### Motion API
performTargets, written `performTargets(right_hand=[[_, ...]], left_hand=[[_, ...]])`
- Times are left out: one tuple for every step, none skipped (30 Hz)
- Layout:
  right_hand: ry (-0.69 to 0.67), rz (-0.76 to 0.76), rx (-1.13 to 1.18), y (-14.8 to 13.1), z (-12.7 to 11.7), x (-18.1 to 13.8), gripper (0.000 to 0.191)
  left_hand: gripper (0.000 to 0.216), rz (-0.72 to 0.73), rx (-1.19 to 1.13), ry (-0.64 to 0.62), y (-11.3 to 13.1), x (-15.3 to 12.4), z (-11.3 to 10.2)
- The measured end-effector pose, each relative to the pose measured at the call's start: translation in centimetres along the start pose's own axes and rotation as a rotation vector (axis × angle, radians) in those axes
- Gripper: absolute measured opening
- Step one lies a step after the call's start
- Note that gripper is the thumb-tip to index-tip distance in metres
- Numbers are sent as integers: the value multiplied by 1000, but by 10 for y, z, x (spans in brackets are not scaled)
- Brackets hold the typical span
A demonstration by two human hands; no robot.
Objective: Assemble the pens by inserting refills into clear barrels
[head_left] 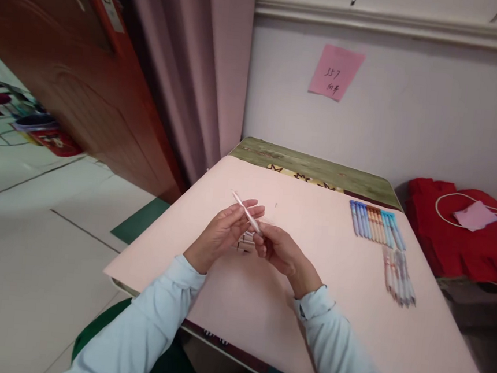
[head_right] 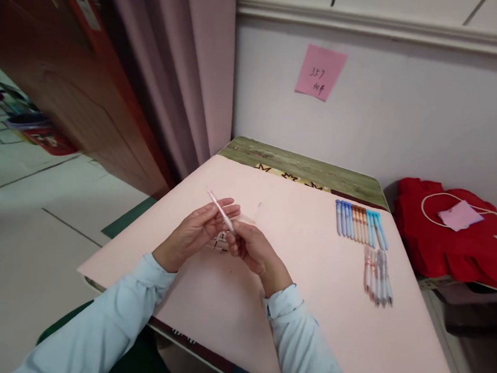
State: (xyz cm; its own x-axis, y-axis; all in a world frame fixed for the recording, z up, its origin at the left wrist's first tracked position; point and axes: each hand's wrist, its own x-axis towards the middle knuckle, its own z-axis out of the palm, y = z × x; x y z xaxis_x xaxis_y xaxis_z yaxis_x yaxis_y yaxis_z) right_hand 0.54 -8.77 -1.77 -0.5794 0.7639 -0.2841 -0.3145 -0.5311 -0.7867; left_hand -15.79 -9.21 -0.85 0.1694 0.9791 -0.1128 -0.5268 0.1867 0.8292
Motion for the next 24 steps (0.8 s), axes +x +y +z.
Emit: performTargets(right_hand=[[-14, 36, 51, 3, -1, 4, 30], [-33, 69, 90, 7, -2, 7, 30], [-57, 98, 116, 10, -3, 9, 29], [-86, 123, 132, 13, -4, 10, 30], [-113, 141, 140, 16, -5, 10, 32], [-131, 149, 141, 18, -6, 10, 34], [-135, 147, 136, 20, -6, 10, 36], [-127, 134, 122, 20, -7, 10, 39], [-108, 106, 91, 20, -7, 10, 41], [-80, 65, 38, 19, -7, 9, 42], [-47, 14, -35, 18, -7, 9, 42], [-11, -38, -116, 16, -6, 8, 42], [26, -87, -194, 14, -5, 7, 42], [62, -128, -258, 12, -4, 5, 43], [98, -156, -301, 10, -2, 4, 44], [126, -159, -322, 9, -1, 2, 46], [145, -134, -322, 8, 0, 1, 49], [157, -89, -306, 7, 1, 1, 53], [166, -36, -277, 7, 1, 1, 59], [170, 15, -241, 6, 0, 1, 63], [169, 52, -205, 6, 0, 1, 65], [170, 65, -179, 6, -1, 1, 64], [173, 52, -170, 6, -2, 0, 59], [182, 22, -173, 6, -2, 0, 54]], left_hand=[[38, -2, -6, 9, 2, 1, -3], [36, -8, -7, 26, 2, 1, -4], [34, -17, -5, 51, 2, 2, -5], [32, -31, -2, 75, 1, 2, -5], [31, -48, -4, 94, -1, 3, -4], [29, -62, -10, 105, -3, 4, -3], [29, -71, -19, 108, -5, 4, -2], [28, -72, -26, 107, -6, 4, -1], [29, -73, -26, 105, -8, 5, 0], [30, -78, -19, 104, -9, 5, 1], [31, -85, -7, 109, -10, 6, 2], [32, -88, 1, 123, -11, 6, 2], [32, -83, -1, 145, -12, 7, 3], [33, -68, -13, 174, -13, 8, 3], [32, -42, -31, 202, -14, 9, 3], [31, -14, -52, 223, -16, 9, 3], [31, 5, -69, 233, -16, 9, 3], [31, 11, -76, 231, -17, 9, 4], [31, 7, -78, 220, -18, 8, 5], [31, -1, -77, 204, -18, 7, 6], [31, -9, -75, 189, -19, 6, 7], [31, -13, -72, 180, -19, 5, 8], [31, -7, -67, 184, -20, 4, 8], [31, 4, -62, 196, -20, 3, 9]])
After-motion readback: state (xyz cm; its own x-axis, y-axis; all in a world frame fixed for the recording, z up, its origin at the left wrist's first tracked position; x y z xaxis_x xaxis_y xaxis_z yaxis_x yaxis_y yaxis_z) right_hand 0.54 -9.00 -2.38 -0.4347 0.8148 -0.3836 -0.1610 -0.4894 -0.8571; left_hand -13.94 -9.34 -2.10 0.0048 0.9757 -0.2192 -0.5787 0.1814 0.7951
